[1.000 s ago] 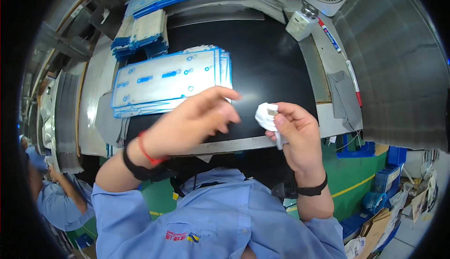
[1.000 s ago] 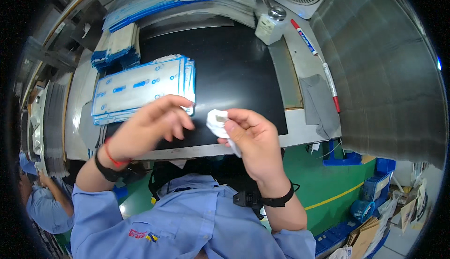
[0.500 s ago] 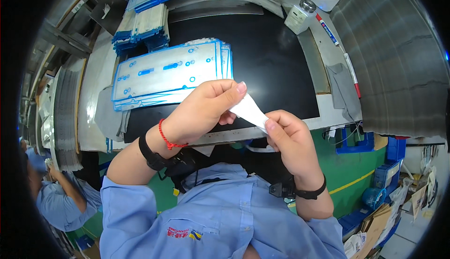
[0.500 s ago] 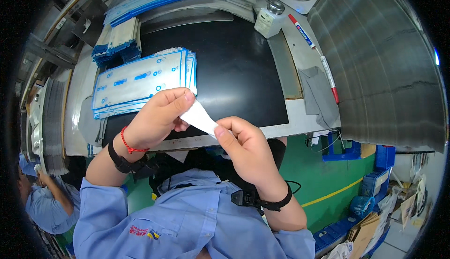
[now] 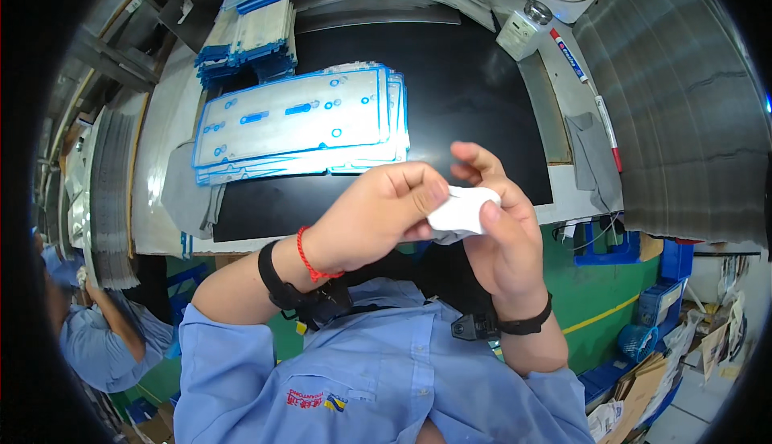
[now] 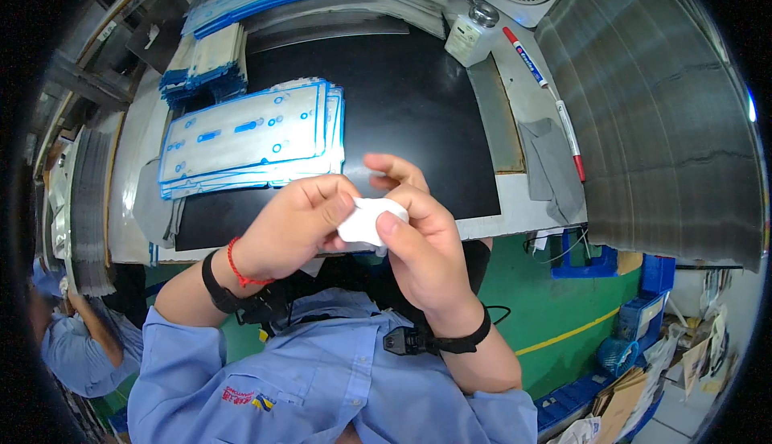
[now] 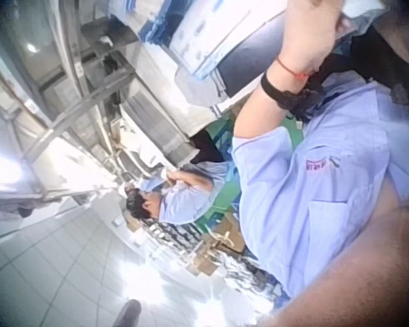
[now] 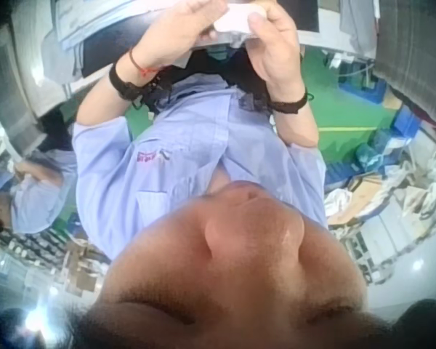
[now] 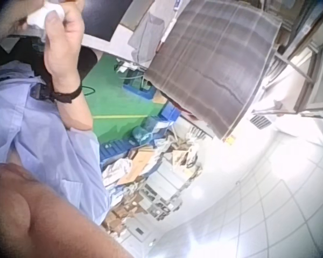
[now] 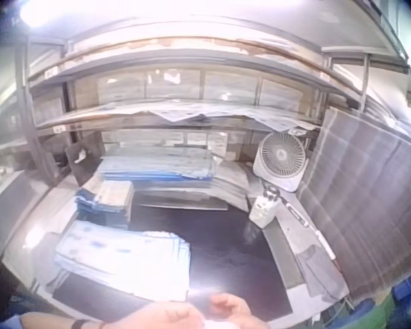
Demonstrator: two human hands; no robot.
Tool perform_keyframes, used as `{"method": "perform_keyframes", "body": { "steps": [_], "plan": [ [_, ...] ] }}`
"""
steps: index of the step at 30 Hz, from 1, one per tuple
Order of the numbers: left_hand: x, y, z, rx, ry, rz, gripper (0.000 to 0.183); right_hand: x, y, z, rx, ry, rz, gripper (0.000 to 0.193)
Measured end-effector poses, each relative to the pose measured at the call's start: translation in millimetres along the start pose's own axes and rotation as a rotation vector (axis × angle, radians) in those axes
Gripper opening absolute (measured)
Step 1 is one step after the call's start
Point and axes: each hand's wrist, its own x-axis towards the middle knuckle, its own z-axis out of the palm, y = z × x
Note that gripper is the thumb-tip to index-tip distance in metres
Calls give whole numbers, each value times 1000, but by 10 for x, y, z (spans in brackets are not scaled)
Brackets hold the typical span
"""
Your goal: Cleaning and inspecting metal circuit plates at a workbench using a cloth.
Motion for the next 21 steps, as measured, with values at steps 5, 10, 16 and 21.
{"method": "perform_keyframes", "body": {
  "steps": [5, 10, 16, 21],
  "plan": [
    [-101, 153, -113, 407, 27, 53, 25, -10, -48, -79, 167, -20, 6, 18],
    [-323, 701, -882, 1531, 342, 325, 51, -14, -126, -392, 47, 102, -19, 17],
    [-478, 753, -1165, 1877, 340, 158, 67, 99, -225, -626, -168, 274, -26, 19],
    [-510, 857, -1214, 1821, 240, 261, 42, 537, -522, -902, -1025, 279, -431, 15]
  ]
}}
